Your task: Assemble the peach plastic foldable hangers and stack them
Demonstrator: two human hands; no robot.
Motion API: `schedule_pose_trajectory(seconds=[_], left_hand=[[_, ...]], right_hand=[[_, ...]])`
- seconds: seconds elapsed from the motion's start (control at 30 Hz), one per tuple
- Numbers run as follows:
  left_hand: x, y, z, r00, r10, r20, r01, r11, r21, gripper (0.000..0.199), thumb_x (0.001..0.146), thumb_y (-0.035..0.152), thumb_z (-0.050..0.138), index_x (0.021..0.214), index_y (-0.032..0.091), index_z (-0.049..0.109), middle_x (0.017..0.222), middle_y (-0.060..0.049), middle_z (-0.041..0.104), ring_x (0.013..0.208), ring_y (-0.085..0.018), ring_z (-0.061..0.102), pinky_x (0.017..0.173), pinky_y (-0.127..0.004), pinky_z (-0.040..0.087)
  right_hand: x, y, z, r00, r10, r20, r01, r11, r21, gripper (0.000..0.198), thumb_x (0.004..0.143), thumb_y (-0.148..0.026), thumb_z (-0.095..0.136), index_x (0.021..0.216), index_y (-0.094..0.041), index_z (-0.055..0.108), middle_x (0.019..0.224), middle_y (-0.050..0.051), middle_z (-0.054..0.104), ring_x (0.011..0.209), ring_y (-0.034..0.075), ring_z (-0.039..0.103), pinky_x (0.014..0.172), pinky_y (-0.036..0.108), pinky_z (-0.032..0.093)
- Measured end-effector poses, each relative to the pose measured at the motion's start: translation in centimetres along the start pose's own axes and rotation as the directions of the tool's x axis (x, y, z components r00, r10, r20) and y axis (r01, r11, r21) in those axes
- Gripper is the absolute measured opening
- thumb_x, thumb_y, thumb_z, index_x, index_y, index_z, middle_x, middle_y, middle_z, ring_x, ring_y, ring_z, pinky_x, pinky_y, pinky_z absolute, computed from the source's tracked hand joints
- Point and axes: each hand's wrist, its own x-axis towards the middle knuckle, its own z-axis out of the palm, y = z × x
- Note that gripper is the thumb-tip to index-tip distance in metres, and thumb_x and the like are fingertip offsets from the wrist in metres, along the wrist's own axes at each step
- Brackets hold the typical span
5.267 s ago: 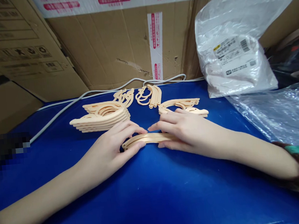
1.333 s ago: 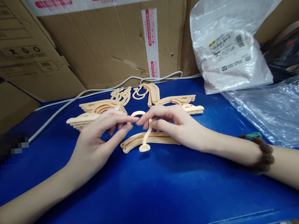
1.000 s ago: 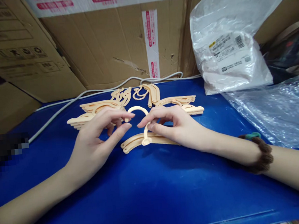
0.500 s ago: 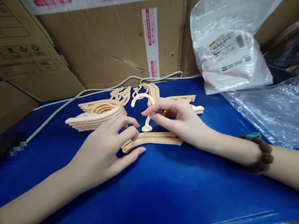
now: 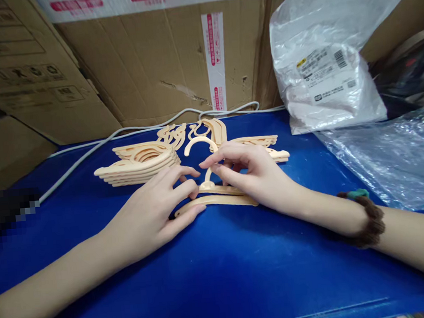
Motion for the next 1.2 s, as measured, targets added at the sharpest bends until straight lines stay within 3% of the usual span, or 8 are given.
schedule_pose_trajectory(seconds=[0.17, 0.3, 0.43, 0.57, 0.83, 0.97, 1.07, 1.2], left_hand=[[0.08, 0.02, -0.33, 0.997, -0.011, -0.078, 0.011, 1.000, 0.008, 0.019, 0.098, 0.030, 0.047, 0.088, 0.016, 0.054, 0.105, -0.007, 0.059, 0.098, -0.023, 0.052, 0.088, -0.039, 0.041], [0.12, 0.17, -0.76, 0.974, -0.149, -0.173, 0.112, 0.971, -0.209, 0.019, 0.098, 0.033, 0.050, 0.089, 0.016, 0.053, 0.084, 0.000, 0.056, 0.079, -0.016, 0.050, 0.073, -0.031, 0.039], [0.27, 0.30, -0.87, 0.938, -0.324, -0.123, 0.186, 0.770, -0.611, 0.015, 0.096, 0.033, 0.055, 0.092, 0.019, 0.056, 0.086, 0.004, 0.056, 0.078, -0.010, 0.051, 0.070, -0.023, 0.039], [0.59, 0.09, -0.78, 0.909, -0.414, -0.056, 0.195, 0.540, -0.819, 0.011, 0.093, 0.030, 0.059, 0.095, 0.019, 0.059, 0.088, 0.004, 0.057, 0.075, -0.008, 0.051, 0.065, -0.020, 0.040], [0.69, -0.45, -0.26, 0.876, -0.481, 0.040, 0.171, 0.231, -0.958, 0.024, 0.090, 0.032, 0.064, 0.112, 0.021, 0.060, 0.082, 0.004, 0.060, 0.070, -0.007, 0.050, 0.066, -0.017, 0.041], [0.70, -0.22, -0.50, 0.892, -0.449, 0.045, 0.156, 0.213, -0.964, 0.013, 0.092, 0.031, 0.062, 0.096, 0.018, 0.063, 0.086, 0.003, 0.059, 0.075, -0.007, 0.052, 0.069, -0.016, 0.043], [0.68, 0.00, -0.79, 0.892, -0.449, 0.058, 0.169, 0.212, -0.963, 0.018, 0.094, 0.033, 0.057, 0.086, 0.017, 0.060, 0.085, 0.002, 0.056, 0.078, -0.008, 0.053, 0.070, -0.017, 0.046], [0.74, 0.29, -0.74, 0.870, -0.473, 0.141, 0.250, 0.175, -0.952, 0.024, 0.097, 0.039, 0.048, 0.087, 0.018, 0.054, 0.069, 0.005, 0.049, 0.057, -0.007, 0.047, 0.050, -0.017, 0.040]], right_hand=[[-0.04, 0.10, -0.01, 0.999, 0.032, -0.031, -0.032, 0.999, 0.007, 0.016, 0.089, -0.027, 0.060, 0.096, -0.018, 0.072, 0.081, 0.000, 0.065, 0.062, 0.009, 0.057, 0.056, 0.024, 0.044], [-0.04, 0.23, -0.30, 0.993, 0.045, -0.105, -0.044, 0.999, 0.010, 0.015, 0.090, -0.029, 0.060, 0.096, -0.021, 0.071, 0.086, 0.000, 0.066, 0.069, 0.010, 0.057, 0.059, 0.024, 0.043], [0.06, 0.33, -0.37, 0.993, 0.063, -0.103, -0.061, 0.998, 0.023, 0.015, 0.091, -0.030, 0.060, 0.097, -0.021, 0.071, 0.086, -0.001, 0.065, 0.067, 0.009, 0.056, 0.058, 0.023, 0.043], [0.02, 0.39, -0.21, 0.996, 0.061, -0.059, -0.061, 0.998, 0.003, 0.016, 0.091, -0.030, 0.059, 0.097, -0.022, 0.071, 0.087, 0.000, 0.065, 0.065, 0.009, 0.055, 0.055, 0.024, 0.042], [0.00, 0.47, -0.19, 0.999, 0.044, -0.002, -0.044, 0.999, -0.029, 0.016, 0.091, -0.029, 0.058, 0.095, -0.020, 0.070, 0.087, 0.000, 0.066, 0.067, 0.010, 0.057, 0.058, 0.025, 0.044], [0.08, 0.48, -0.15, 0.998, 0.054, 0.018, -0.053, 0.997, -0.047, 0.017, 0.091, -0.030, 0.058, 0.095, -0.020, 0.071, 0.086, 0.001, 0.065, 0.068, 0.011, 0.057, 0.060, 0.027, 0.044], [0.14, 0.45, -0.06, 0.997, 0.060, 0.038, -0.059, 0.997, -0.046, 0.018, 0.090, -0.032, 0.058, 0.094, -0.020, 0.071, 0.084, 0.001, 0.065, 0.068, 0.012, 0.057, 0.059, 0.027, 0.044], [0.18, 0.43, -0.04, 0.996, 0.063, 0.064, -0.061, 0.997, -0.047, 0.019, 0.090, -0.031, 0.057, 0.094, -0.019, 0.071, 0.083, 0.001, 0.065, 0.067, 0.011, 0.057, 0.058, 0.026, 0.043]])
